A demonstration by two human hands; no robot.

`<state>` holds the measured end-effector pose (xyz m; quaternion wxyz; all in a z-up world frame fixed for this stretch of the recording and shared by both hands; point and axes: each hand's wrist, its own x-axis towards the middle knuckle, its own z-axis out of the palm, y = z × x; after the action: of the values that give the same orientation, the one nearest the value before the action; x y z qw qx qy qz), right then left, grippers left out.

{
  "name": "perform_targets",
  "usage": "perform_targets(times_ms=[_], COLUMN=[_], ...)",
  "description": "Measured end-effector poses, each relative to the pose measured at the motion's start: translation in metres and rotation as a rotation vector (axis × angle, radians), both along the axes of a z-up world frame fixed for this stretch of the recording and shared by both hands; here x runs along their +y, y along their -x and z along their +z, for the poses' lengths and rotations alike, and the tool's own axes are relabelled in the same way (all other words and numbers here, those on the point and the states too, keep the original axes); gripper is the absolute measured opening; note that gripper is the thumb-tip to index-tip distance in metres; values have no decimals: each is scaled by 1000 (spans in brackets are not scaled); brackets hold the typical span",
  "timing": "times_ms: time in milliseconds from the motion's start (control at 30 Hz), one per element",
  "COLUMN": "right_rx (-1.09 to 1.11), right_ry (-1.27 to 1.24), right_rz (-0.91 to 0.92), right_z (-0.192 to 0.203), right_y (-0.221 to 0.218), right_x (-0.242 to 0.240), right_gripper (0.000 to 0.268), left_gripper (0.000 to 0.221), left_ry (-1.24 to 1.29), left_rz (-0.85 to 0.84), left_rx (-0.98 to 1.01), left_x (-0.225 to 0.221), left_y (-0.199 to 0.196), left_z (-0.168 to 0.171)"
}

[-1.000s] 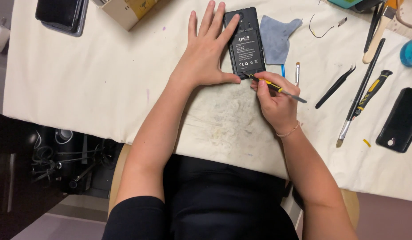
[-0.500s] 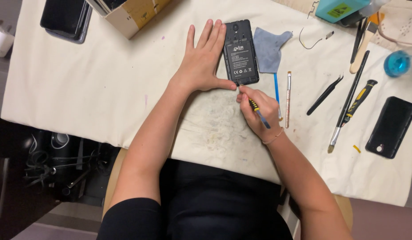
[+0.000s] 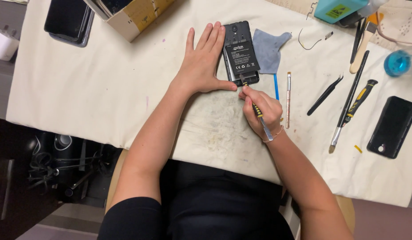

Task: Using a thin pry tool to separate the back cover of a mobile phone and then removing internal screws.

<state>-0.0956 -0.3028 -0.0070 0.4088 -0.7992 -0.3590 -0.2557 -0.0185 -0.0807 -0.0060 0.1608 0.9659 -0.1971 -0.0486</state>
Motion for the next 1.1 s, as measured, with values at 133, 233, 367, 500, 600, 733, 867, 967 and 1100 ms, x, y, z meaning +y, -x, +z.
perform_targets(times_ms=[133, 233, 367, 500, 600, 733, 867, 967, 1100], right_rx=[-13, 9, 19, 131, 265, 286, 246, 308, 512], right_ry=[-2, -12, -37, -321, -439, -543, -271, -31, 184], right_rz=[-8, 14, 11, -86, -274, -344, -534, -666, -843], right_z=[4, 7, 5, -10, 13, 8, 11, -5, -15], right_y=[-3, -4, -5, 0, 2, -18, -29, -41, -50], right_x=[0, 0, -3, -9, -16, -48, -75, -104, -127], right_gripper=[22, 22, 22, 30, 25, 22, 25, 29, 50], left_gripper=[133, 81, 28, 26, 26, 18, 31, 31, 41], left_ry=[51, 195, 260, 417, 260, 129, 11, 39, 12], left_rz=[14, -76, -121, -41, 171, 298, 296, 268, 265], left_rx=[-44, -222, -524, -599, -682, -735, -657, -568, -522], left_x=[-1, -3, -7, 1, 14, 31, 37, 44, 50], left_y=[3, -1, -7, -10, -10, -7, -10, -10, -7], left_z=[8, 6, 0, 0, 7, 5, -1, -4, 0])
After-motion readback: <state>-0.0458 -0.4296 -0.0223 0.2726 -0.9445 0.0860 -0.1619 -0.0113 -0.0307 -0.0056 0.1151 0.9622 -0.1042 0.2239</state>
